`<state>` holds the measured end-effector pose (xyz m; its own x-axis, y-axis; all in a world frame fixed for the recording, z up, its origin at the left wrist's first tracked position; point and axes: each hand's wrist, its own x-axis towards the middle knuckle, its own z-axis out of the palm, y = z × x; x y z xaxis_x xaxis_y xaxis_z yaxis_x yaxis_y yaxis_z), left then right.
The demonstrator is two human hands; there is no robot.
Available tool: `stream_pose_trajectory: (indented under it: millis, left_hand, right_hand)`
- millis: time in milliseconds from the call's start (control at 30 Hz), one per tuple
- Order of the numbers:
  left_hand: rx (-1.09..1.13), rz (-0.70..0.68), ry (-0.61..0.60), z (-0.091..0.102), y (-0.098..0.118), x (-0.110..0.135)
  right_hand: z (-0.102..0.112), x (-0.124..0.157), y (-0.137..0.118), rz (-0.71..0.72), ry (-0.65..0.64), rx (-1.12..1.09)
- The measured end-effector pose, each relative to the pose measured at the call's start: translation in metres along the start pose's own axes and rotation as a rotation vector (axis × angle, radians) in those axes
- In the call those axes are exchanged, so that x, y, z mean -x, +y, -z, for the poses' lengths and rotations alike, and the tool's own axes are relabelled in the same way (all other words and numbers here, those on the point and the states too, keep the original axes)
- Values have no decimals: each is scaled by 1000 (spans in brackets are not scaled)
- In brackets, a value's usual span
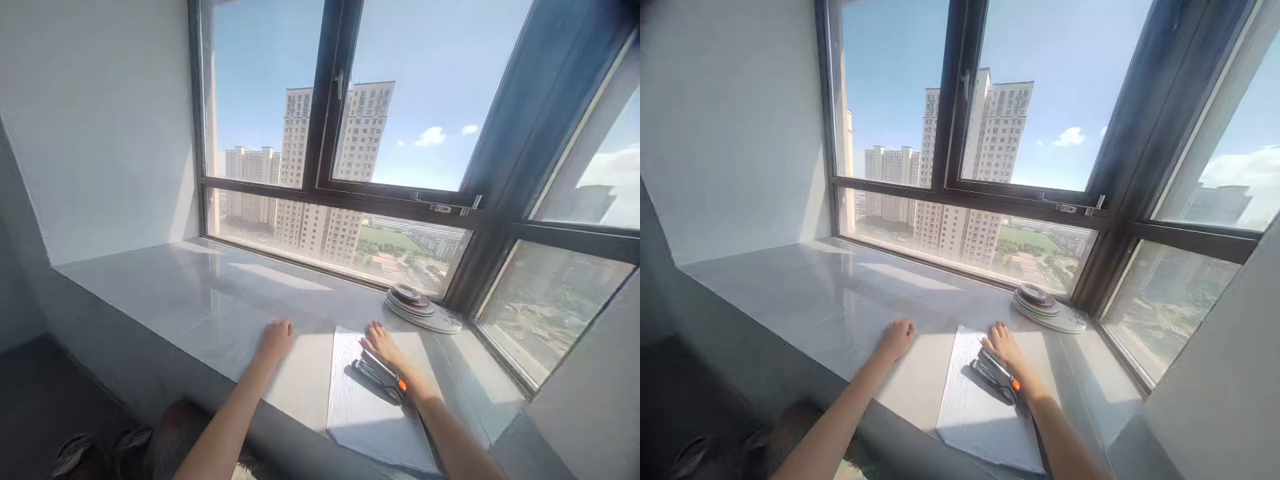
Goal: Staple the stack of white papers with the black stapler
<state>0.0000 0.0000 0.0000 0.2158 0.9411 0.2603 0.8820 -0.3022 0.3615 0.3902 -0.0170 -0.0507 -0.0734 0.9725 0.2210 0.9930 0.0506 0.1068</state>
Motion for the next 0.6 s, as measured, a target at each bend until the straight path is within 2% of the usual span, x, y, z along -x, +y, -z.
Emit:
stream_pose_trajectory:
  millis: [267,333,467,600]
  left_hand:
    - [19,21,23,6,6,8]
    - [26,17,22,12,1,11]
    - [-90,50,60,30,-35,23]
    - [-206,304,93,39,-75,40]
  right_hand:
    - [10,4,-22,-67,-112,16]
    - [12,2,-31,-72,-133,13]
    - [19,-13,-61,-41,-163,-23]
    - [35,-43,-112,-1,-195,-137]
